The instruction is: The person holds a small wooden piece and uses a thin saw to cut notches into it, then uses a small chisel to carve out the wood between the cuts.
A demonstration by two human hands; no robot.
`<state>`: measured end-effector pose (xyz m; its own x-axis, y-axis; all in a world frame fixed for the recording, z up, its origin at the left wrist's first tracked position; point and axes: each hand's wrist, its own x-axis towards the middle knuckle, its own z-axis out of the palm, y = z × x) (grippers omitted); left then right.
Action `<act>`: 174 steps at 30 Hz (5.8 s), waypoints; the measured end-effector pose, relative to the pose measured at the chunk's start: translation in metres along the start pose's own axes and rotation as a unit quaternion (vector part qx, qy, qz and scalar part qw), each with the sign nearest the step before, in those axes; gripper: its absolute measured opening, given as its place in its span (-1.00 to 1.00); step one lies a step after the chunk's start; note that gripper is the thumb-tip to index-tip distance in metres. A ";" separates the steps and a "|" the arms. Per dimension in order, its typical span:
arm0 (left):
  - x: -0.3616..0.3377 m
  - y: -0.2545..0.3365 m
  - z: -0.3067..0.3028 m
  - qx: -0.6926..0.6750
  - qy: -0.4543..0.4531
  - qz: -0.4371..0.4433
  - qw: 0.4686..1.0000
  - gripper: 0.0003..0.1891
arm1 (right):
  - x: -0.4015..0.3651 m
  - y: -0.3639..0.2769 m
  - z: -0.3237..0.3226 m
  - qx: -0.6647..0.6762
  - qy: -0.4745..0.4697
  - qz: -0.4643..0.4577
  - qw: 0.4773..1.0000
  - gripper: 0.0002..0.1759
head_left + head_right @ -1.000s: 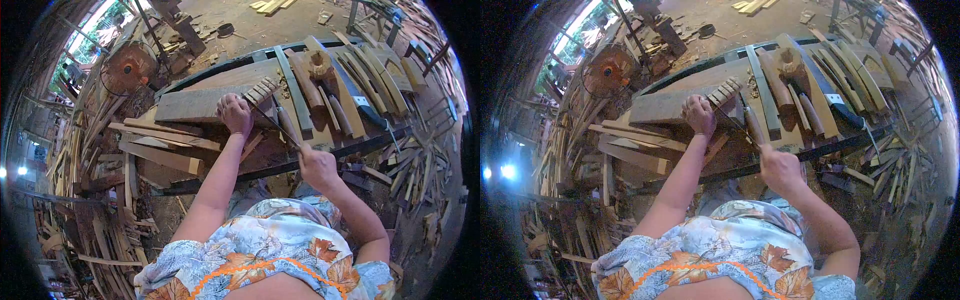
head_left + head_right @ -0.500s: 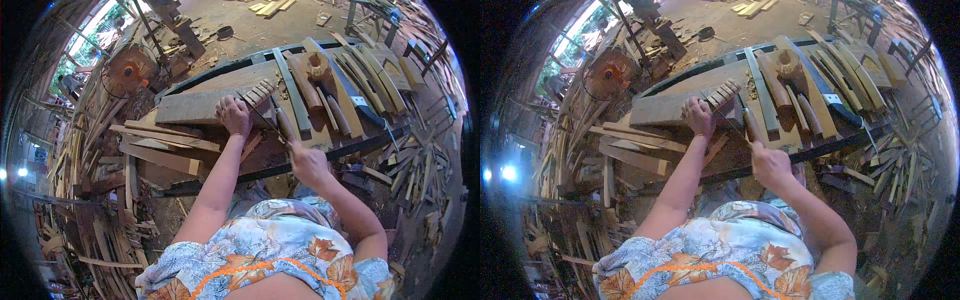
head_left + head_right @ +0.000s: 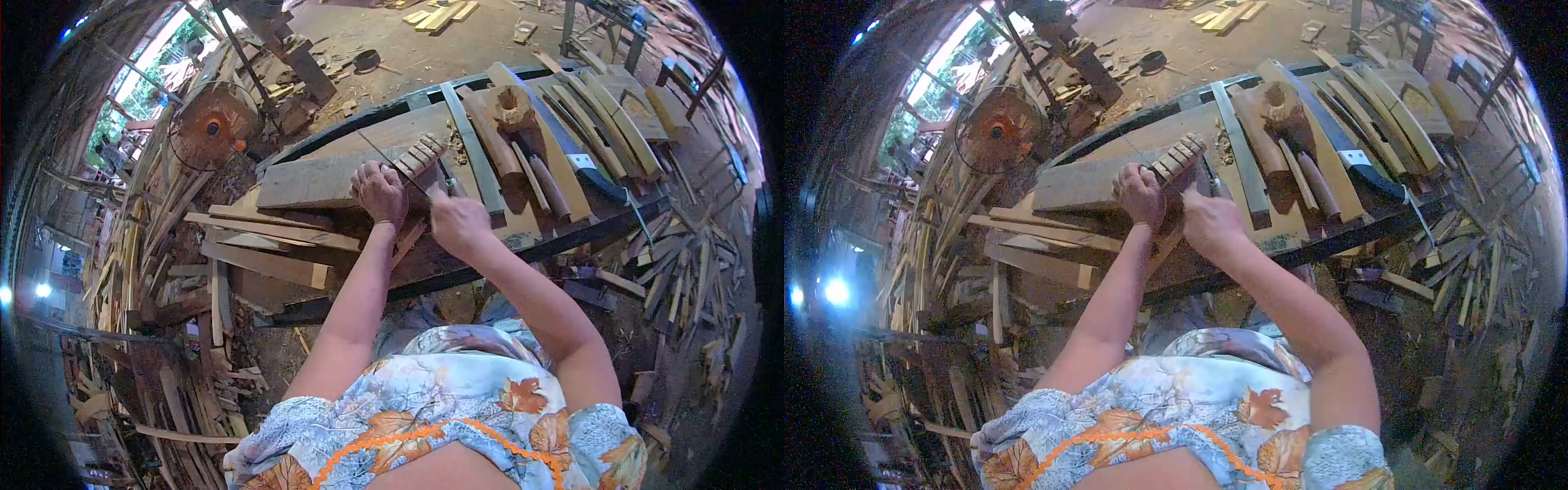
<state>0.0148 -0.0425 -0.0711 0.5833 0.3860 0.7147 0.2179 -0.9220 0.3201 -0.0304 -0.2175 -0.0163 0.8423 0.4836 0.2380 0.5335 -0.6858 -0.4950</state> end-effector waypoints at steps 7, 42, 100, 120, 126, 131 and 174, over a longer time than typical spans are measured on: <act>0.000 0.001 -0.004 -0.008 -0.028 -0.016 0.999 -0.86 | -0.090 0.025 -0.034 -0.004 -0.051 0.046 0.998 -0.86; 0.095 0.026 -0.047 0.054 -0.540 -0.075 0.837 -0.41 | -0.044 0.148 0.023 0.320 0.145 0.172 0.920 -0.69; 0.058 0.015 -0.076 -0.539 -0.549 -0.221 0.599 -0.52 | -0.049 0.154 0.028 0.344 0.208 0.086 0.912 -0.82; 0.065 0.038 -0.049 -0.037 -0.444 0.079 0.892 -0.38 | -0.049 0.150 0.026 0.362 0.193 0.122 0.904 -0.80; 0.025 0.020 -0.031 -0.043 -0.272 0.041 0.961 -0.70 | -0.046 0.149 0.020 0.329 0.157 0.150 0.919 -0.77; 0.012 0.018 -0.024 -0.062 -0.162 0.035 0.984 -0.74 | -0.036 0.110 -0.011 0.172 0.096 0.139 0.970 -0.69; 0.013 0.020 -0.030 -0.092 -0.070 0.021 0.993 -0.70 | -0.025 0.017 -0.041 -0.096 -0.027 0.065 0.993 -0.76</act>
<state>0.0033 -0.0551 -0.0369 0.6949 0.3267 0.6406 0.0510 -0.9110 0.4092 -0.0391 -0.2632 0.0042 0.9029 0.4081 0.1351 0.4289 -0.8336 -0.3482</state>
